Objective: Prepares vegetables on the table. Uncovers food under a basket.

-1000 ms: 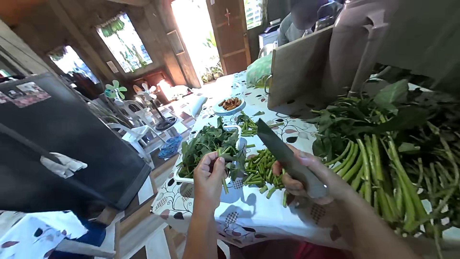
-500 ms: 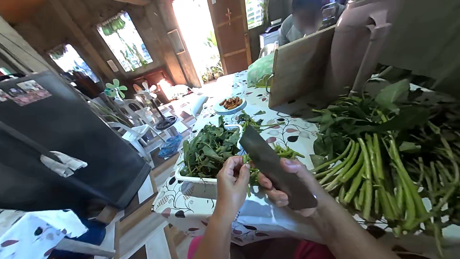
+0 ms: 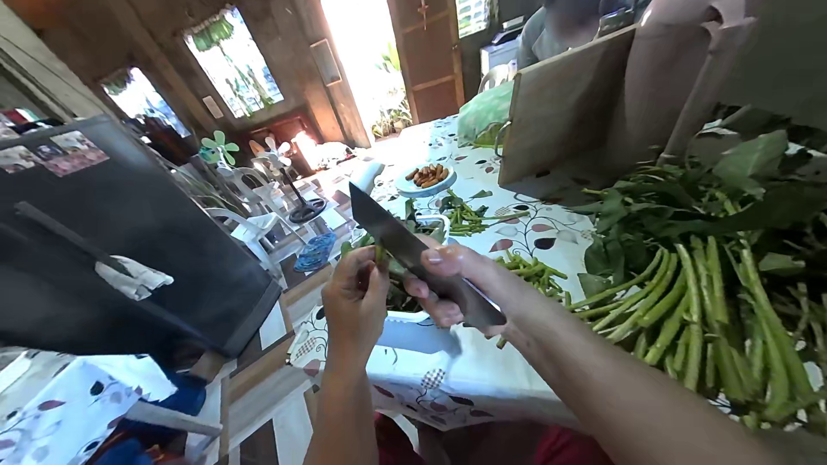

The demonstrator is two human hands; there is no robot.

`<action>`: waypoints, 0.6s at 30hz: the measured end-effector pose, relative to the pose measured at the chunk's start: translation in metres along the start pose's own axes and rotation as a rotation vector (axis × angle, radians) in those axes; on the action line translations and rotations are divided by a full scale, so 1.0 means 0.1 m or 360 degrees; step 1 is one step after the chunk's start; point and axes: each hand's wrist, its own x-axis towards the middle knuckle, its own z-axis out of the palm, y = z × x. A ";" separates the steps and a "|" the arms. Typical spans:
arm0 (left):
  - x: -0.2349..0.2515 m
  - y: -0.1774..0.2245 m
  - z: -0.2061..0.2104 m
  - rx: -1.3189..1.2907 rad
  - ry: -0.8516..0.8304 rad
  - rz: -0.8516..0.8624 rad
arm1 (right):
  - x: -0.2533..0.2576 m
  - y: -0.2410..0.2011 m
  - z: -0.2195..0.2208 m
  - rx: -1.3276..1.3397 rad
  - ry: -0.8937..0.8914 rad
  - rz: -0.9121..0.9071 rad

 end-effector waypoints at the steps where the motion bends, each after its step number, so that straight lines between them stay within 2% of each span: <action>1: 0.04 -0.01 -0.04 0.0031 0.0003 0.0027 | 0.05 -0.04 0.02 -0.0051 0.0002 0.0022; 5: 0.17 -0.08 -0.18 0.0159 -0.0042 0.0126 | 0.22 -0.14 0.06 -0.0116 0.0013 0.0054; 8: 0.19 -0.10 -0.18 0.0241 -0.0059 0.0075 | 0.32 -0.10 0.04 -0.0160 0.0091 0.0043; 14: 0.13 -0.08 -0.12 0.0470 -0.0036 -0.0291 | 0.49 0.02 0.03 -0.0335 0.0307 0.0282; 18: 0.16 0.03 -0.37 0.0087 0.0047 -0.0620 | 0.54 -0.04 0.02 -0.0618 0.0513 0.0492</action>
